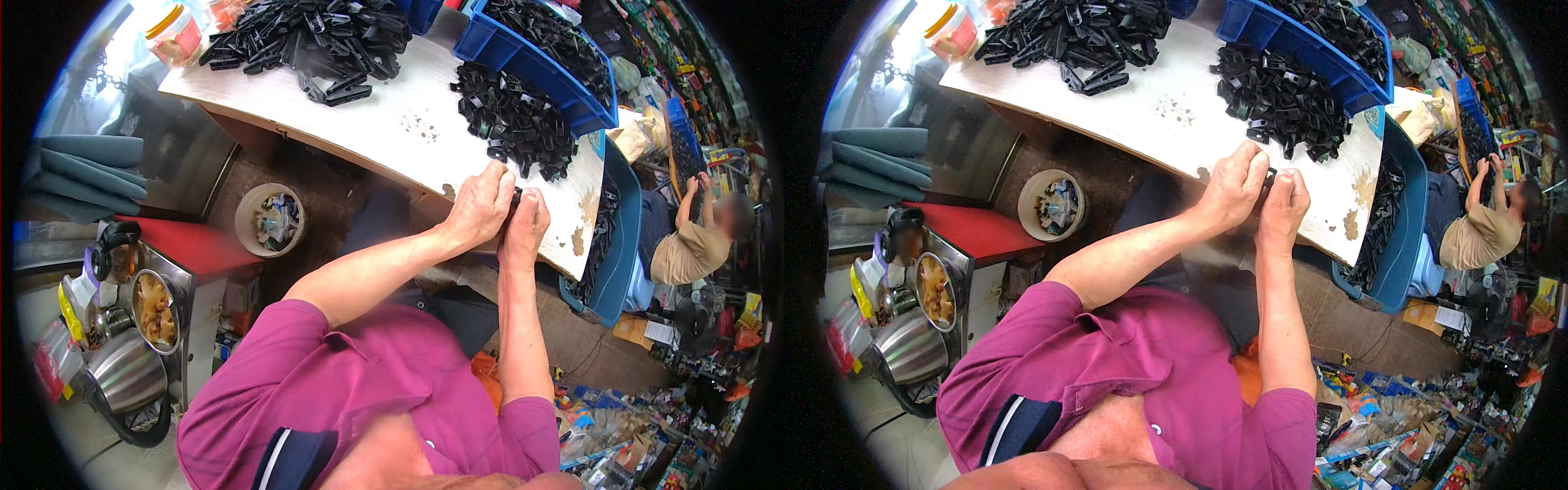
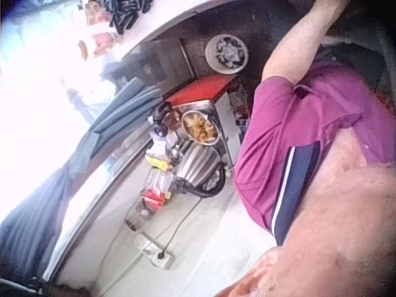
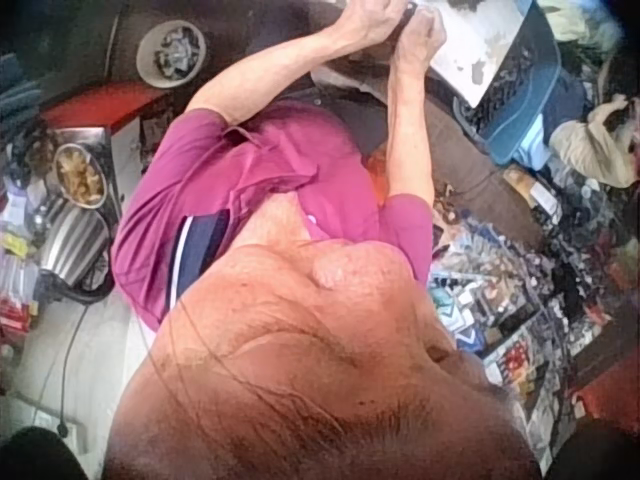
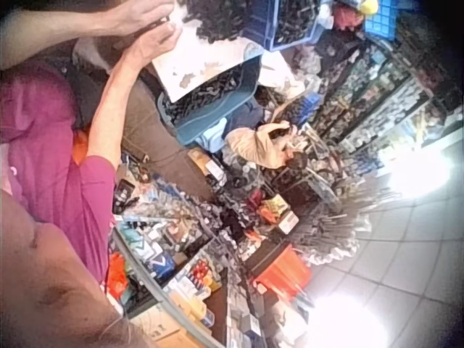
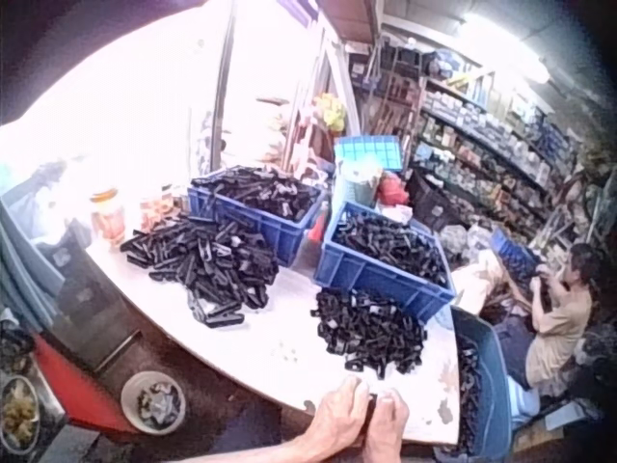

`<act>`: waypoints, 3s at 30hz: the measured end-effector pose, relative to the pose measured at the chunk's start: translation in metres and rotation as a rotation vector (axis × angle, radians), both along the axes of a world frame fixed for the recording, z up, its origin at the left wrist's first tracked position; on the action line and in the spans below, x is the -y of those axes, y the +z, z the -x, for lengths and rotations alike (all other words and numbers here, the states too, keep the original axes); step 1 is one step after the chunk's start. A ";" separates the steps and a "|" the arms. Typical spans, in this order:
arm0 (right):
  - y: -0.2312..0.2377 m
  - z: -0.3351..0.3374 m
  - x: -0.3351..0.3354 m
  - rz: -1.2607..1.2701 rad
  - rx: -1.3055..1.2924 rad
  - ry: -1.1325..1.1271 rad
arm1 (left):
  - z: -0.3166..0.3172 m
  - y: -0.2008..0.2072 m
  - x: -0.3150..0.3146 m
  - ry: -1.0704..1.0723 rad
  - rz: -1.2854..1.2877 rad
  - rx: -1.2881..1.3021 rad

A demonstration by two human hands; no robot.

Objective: The person assembles small black plastic components by taking pieces from piles on the desk and connecting them together by hand.

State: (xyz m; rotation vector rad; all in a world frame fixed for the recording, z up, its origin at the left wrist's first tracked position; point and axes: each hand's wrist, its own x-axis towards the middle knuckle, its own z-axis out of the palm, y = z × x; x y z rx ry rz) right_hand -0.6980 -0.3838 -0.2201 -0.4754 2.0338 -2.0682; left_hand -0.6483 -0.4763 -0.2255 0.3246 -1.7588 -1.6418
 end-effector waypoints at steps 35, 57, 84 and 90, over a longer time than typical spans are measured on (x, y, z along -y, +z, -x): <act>0.012 -0.012 -0.004 0.140 0.096 0.058 | -0.008 -0.005 0.016 -0.320 -0.458 -0.060; 0.001 0.002 0.005 0.022 0.192 -0.160 | -0.010 -0.009 0.005 -0.127 -0.232 -0.061; 0.040 0.038 -0.065 0.170 0.437 -0.345 | 0.018 0.000 0.045 0.207 0.702 0.224; 0.070 0.076 -0.106 0.238 0.286 -0.725 | 0.024 -0.006 0.047 0.152 0.915 0.312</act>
